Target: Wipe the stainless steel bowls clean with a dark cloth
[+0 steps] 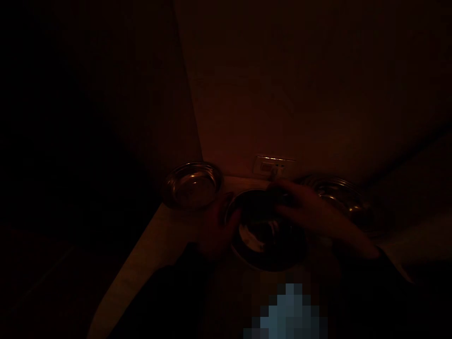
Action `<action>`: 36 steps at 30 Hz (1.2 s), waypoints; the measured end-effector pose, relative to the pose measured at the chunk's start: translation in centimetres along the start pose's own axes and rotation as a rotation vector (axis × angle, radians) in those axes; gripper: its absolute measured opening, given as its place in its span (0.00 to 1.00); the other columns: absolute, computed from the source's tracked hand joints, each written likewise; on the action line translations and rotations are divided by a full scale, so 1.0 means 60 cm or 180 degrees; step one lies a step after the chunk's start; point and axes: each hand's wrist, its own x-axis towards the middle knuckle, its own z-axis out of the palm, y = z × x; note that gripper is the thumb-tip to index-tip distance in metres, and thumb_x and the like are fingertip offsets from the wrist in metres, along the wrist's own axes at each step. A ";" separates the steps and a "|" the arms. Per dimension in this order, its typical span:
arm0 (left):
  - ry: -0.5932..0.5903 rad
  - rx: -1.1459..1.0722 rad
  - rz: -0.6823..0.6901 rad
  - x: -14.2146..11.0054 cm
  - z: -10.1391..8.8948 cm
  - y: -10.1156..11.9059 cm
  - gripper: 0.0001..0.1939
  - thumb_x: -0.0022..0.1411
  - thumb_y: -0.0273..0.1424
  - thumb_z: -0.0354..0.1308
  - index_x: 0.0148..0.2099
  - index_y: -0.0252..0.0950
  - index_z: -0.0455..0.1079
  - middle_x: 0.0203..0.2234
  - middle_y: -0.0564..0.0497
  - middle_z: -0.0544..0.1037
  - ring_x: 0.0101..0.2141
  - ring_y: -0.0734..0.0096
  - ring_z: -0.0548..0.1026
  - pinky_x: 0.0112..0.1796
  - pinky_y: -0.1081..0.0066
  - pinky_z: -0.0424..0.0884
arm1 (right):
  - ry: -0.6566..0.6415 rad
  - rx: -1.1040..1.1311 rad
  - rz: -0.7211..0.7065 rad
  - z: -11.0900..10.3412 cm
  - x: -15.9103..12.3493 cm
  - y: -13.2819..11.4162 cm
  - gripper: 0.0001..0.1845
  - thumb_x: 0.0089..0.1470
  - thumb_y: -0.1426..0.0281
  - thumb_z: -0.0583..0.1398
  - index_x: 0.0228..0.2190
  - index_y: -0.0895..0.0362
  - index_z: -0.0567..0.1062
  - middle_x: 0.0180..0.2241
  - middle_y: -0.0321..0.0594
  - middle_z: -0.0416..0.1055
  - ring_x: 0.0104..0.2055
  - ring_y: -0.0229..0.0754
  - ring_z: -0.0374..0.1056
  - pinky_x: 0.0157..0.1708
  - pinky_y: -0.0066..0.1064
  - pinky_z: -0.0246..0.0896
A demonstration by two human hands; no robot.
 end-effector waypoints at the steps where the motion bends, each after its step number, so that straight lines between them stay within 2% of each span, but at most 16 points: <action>1: 0.0058 0.0076 -0.0163 0.002 0.001 0.000 0.22 0.60 0.37 0.53 0.54 0.31 0.65 0.51 0.40 0.72 0.51 0.59 0.71 0.52 0.59 0.66 | 0.0012 -0.0194 0.0026 -0.002 -0.001 -0.001 0.15 0.50 0.70 0.57 0.43 0.55 0.70 0.38 0.40 0.74 0.38 0.45 0.71 0.37 0.34 0.65; 4: 0.0090 0.0133 -0.0500 0.004 0.005 -0.002 0.21 0.63 0.38 0.49 0.53 0.32 0.66 0.51 0.40 0.73 0.51 0.60 0.71 0.53 0.58 0.64 | -0.0043 -0.0692 -0.0028 -0.003 -0.002 -0.012 0.15 0.50 0.72 0.57 0.43 0.55 0.69 0.41 0.43 0.72 0.40 0.46 0.70 0.37 0.33 0.63; 8: -0.0026 -0.0244 -0.0719 0.005 0.009 -0.006 0.21 0.64 0.38 0.47 0.54 0.34 0.65 0.52 0.42 0.72 0.52 0.61 0.70 0.53 0.59 0.64 | -0.0335 -0.1154 -0.0147 0.019 -0.002 -0.025 0.17 0.52 0.73 0.55 0.46 0.56 0.68 0.46 0.48 0.71 0.44 0.49 0.69 0.39 0.34 0.62; 11: -0.0207 -0.0461 -0.0818 0.006 0.010 -0.006 0.20 0.65 0.38 0.45 0.54 0.35 0.67 0.50 0.44 0.74 0.50 0.63 0.72 0.52 0.61 0.65 | -0.0659 -0.1275 -0.0146 0.044 0.000 -0.029 0.18 0.54 0.73 0.53 0.48 0.57 0.67 0.46 0.50 0.71 0.45 0.51 0.70 0.40 0.36 0.62; 15: -0.0131 -0.0458 -0.0853 0.006 0.010 -0.009 0.19 0.65 0.37 0.46 0.53 0.36 0.67 0.49 0.46 0.75 0.50 0.63 0.72 0.52 0.63 0.66 | -0.1064 -0.1176 -0.0130 0.067 0.000 -0.024 0.17 0.55 0.73 0.52 0.47 0.57 0.69 0.45 0.51 0.72 0.42 0.48 0.71 0.38 0.34 0.62; 22: -0.0178 -0.0633 -0.0743 0.007 0.012 -0.017 0.20 0.65 0.38 0.45 0.53 0.35 0.68 0.50 0.45 0.74 0.50 0.62 0.71 0.53 0.61 0.65 | -0.0915 -0.1091 -0.0053 0.071 -0.001 -0.008 0.18 0.59 0.71 0.50 0.50 0.58 0.67 0.46 0.52 0.72 0.42 0.49 0.71 0.39 0.36 0.62; 29: -0.0090 -0.0625 -0.0826 0.006 0.013 -0.014 0.19 0.65 0.38 0.45 0.52 0.36 0.69 0.49 0.46 0.75 0.49 0.62 0.72 0.53 0.61 0.64 | -0.0960 -0.0932 -0.0040 0.077 0.002 -0.002 0.19 0.57 0.70 0.51 0.50 0.59 0.67 0.47 0.53 0.71 0.46 0.51 0.70 0.43 0.38 0.62; 36: -0.0134 -0.0679 -0.0913 0.007 0.016 -0.020 0.19 0.65 0.38 0.45 0.52 0.37 0.69 0.49 0.47 0.75 0.50 0.63 0.72 0.54 0.61 0.64 | -0.0929 -0.0866 -0.0085 0.085 0.001 0.004 0.23 0.54 0.71 0.53 0.53 0.61 0.65 0.51 0.57 0.65 0.51 0.53 0.65 0.47 0.41 0.61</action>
